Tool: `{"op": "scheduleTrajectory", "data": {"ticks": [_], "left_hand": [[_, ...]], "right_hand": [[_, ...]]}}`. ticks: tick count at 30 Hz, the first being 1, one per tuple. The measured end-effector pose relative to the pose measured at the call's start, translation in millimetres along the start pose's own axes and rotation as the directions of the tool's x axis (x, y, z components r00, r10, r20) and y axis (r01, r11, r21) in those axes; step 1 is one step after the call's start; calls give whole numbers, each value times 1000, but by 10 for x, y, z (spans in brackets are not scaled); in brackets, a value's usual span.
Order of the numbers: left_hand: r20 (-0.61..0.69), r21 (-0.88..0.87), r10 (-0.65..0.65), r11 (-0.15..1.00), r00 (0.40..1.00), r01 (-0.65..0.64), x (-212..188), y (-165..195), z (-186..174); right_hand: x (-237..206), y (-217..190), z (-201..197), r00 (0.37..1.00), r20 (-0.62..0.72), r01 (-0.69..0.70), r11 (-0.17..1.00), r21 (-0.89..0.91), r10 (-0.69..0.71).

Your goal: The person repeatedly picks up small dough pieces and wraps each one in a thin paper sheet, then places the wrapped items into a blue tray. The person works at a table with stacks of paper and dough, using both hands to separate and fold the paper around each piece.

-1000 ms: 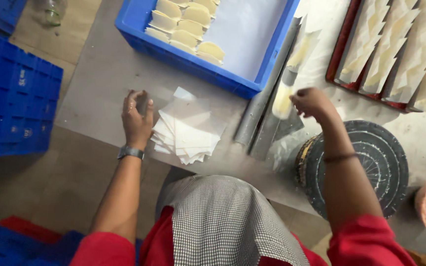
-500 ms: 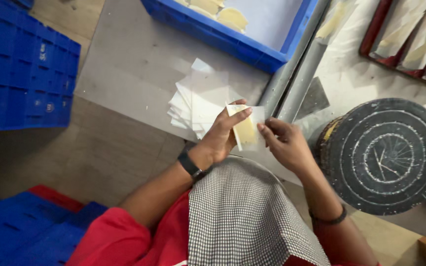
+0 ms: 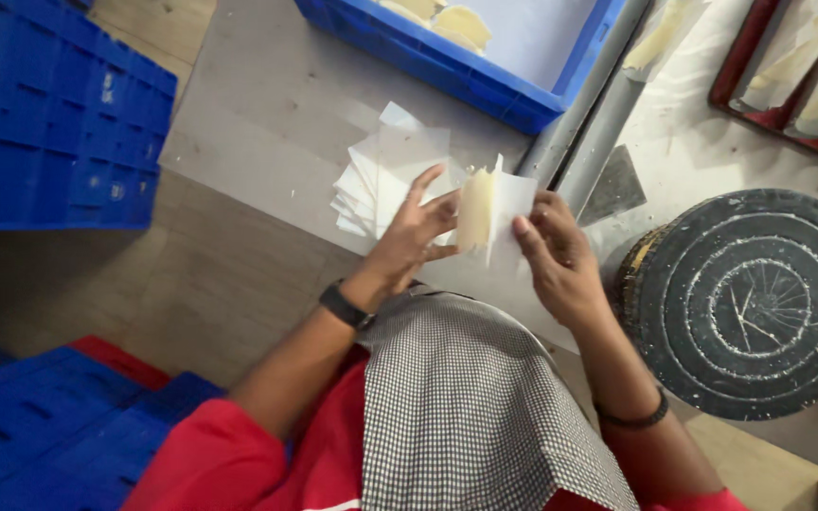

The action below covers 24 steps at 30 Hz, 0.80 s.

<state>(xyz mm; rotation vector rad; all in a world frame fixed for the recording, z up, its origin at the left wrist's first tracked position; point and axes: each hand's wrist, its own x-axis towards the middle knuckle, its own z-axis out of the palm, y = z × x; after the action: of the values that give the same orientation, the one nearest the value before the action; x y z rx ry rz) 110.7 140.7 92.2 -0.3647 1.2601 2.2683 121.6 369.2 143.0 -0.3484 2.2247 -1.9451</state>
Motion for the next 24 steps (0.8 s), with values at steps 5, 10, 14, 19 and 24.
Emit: {"op": "scheduleTrajectory", "data": {"ticks": [5,10,14,19,24], "left_hand": [[112,-50,136,990,984,-131,-50,-11,131],[146,-220,62,975,987,-29,-167,-51,-125],[119,-378,143,921,982,-88,-303,90,-412],[72,-540,300,814,951,-215,-518,341,-789],[214,-605,423,765,880,-221,-467,375,-964]], "right_hand": [[-20,-110,135,934,39,-348,874,339,356],[-154,38,-37,934,28,-309,768,561,356],[-152,13,-166,938,-142,-196,823,533,315],[162,186,132,860,-245,-305,836,455,447],[427,595,561,823,-18,-565,823,55,567]]}}
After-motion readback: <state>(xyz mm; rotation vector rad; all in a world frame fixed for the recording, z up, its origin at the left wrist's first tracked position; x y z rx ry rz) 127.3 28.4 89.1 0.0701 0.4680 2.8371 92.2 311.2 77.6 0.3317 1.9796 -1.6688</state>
